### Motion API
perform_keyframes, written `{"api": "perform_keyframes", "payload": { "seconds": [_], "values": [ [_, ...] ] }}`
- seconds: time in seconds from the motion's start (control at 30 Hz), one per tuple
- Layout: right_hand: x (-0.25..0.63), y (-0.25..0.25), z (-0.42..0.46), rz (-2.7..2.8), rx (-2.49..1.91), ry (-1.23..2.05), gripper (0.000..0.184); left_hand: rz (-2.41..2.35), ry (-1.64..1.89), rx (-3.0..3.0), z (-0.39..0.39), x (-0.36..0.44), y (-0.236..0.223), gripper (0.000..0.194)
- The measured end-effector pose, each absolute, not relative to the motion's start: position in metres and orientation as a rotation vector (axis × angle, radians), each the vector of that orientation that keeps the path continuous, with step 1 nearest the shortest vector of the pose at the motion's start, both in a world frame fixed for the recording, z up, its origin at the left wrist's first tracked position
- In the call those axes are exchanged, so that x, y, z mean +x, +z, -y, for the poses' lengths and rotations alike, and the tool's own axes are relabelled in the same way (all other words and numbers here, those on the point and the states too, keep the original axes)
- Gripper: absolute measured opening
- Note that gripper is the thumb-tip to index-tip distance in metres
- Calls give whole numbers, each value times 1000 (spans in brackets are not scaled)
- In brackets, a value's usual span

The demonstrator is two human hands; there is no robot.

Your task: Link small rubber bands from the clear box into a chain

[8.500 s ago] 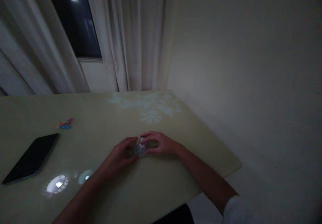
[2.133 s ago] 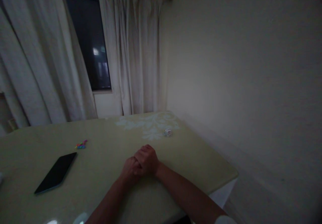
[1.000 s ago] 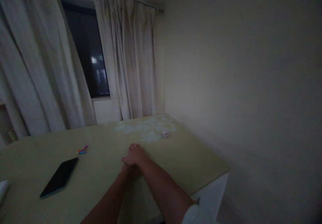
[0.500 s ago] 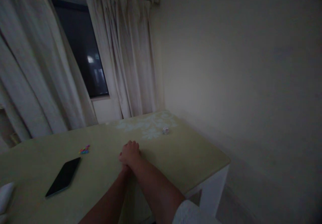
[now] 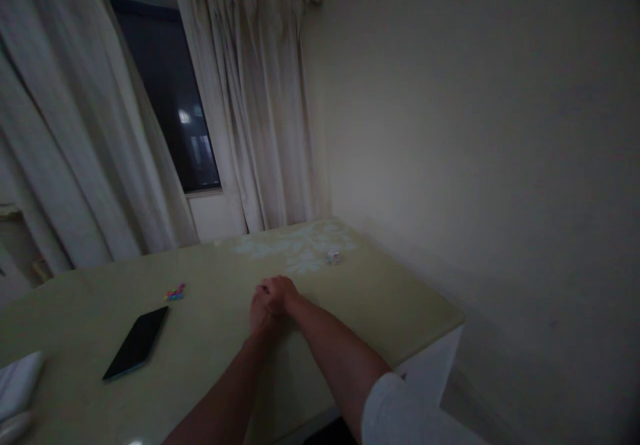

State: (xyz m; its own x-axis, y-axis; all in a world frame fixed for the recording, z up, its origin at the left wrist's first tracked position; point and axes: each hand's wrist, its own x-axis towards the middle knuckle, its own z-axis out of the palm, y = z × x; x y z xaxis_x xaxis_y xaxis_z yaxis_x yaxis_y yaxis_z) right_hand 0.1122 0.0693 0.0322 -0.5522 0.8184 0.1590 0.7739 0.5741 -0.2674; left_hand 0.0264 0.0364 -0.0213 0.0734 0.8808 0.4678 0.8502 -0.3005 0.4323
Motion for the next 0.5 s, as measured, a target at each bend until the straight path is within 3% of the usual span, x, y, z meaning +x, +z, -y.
{"api": "perform_keyframes", "payload": {
  "seconds": [0.17,0.4,0.5],
  "values": [
    [133,31,-85,2511,-1223,208,27,-2109,956,2039,-39,23,-21,29],
    [218,25,-132,1938,-1688,30,46,-2364,867,1718,-47,5,-22,28],
    [239,13,-129,1914,-1739,48,45,-2313,855,1696,-52,10,-24,29]
  ]
}}
